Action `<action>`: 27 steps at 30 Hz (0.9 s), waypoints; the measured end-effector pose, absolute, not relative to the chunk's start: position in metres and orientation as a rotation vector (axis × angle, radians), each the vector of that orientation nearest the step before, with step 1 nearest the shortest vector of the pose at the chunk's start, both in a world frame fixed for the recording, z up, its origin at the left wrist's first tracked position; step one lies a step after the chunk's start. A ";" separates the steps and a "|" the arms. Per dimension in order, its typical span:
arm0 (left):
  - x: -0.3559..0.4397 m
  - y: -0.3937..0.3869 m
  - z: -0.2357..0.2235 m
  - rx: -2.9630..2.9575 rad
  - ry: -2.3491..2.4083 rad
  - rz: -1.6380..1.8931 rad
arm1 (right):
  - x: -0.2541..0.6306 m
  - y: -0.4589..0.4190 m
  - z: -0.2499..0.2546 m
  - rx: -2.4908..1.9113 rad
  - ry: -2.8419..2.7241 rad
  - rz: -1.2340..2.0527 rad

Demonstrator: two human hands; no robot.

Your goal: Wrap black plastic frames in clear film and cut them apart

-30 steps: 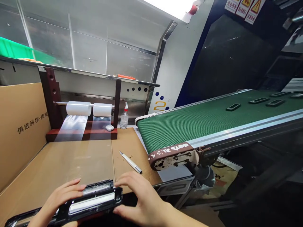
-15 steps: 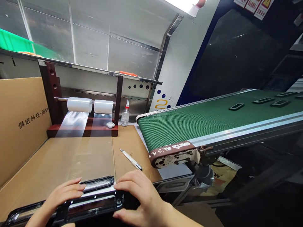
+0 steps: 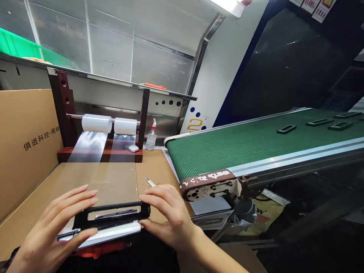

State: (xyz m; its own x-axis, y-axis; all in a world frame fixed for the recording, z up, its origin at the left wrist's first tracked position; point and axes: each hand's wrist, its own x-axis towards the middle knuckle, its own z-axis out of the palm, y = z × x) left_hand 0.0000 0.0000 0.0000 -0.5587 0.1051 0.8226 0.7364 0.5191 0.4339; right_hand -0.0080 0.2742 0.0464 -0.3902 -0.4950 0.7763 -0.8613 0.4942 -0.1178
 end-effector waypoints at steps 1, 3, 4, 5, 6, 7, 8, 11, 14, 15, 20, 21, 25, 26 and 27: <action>-0.003 -0.001 0.006 -0.693 -1.983 -1.025 | -0.009 0.273 0.049 1.100 -2.042 0.670; -0.005 -0.002 0.016 -0.709 -1.976 -0.999 | -0.011 0.272 0.055 1.081 -2.039 0.658; -0.006 -0.002 0.019 -0.718 -1.979 -0.975 | -0.011 0.271 0.057 1.075 -2.041 0.658; -0.005 -0.003 0.022 -0.732 -1.983 -0.950 | -0.011 0.270 0.058 1.073 -2.043 0.657; -0.005 -0.004 0.024 -0.747 -1.990 -0.923 | -0.011 0.269 0.060 1.072 -2.044 0.656; -0.005 -0.005 0.025 -0.758 -2.001 -0.896 | -0.011 0.269 0.061 1.074 -2.040 0.654; -0.005 -0.007 0.025 -0.774 -2.007 -0.868 | -0.011 0.268 0.062 1.079 -2.034 0.655; -0.008 -0.018 0.023 -0.849 -2.023 -0.763 | -0.012 0.267 0.065 1.085 -2.021 0.675; -0.011 -0.029 0.020 -0.879 -2.050 -0.723 | -0.013 0.268 0.064 1.094 -2.020 0.706; -0.010 -0.028 0.019 -0.854 -2.056 -0.775 | -0.012 0.267 0.062 1.090 -2.023 0.728; 0.009 0.014 -0.007 -0.535 -1.984 -1.711 | 0.002 0.251 0.030 0.959 -2.161 1.099; 0.014 0.025 -0.019 -0.391 -1.936 -1.947 | 0.005 0.245 0.022 0.943 -2.189 1.197; 0.015 0.035 -0.076 -0.182 -1.825 -2.293 | -0.005 0.238 -0.001 0.898 -2.341 1.311; 0.012 0.029 -0.089 -0.185 -1.759 -2.330 | -0.015 0.243 -0.006 0.809 -2.418 1.256; 0.008 0.022 -0.100 -0.194 -1.703 -2.354 | -0.026 0.250 -0.011 0.680 -2.494 1.178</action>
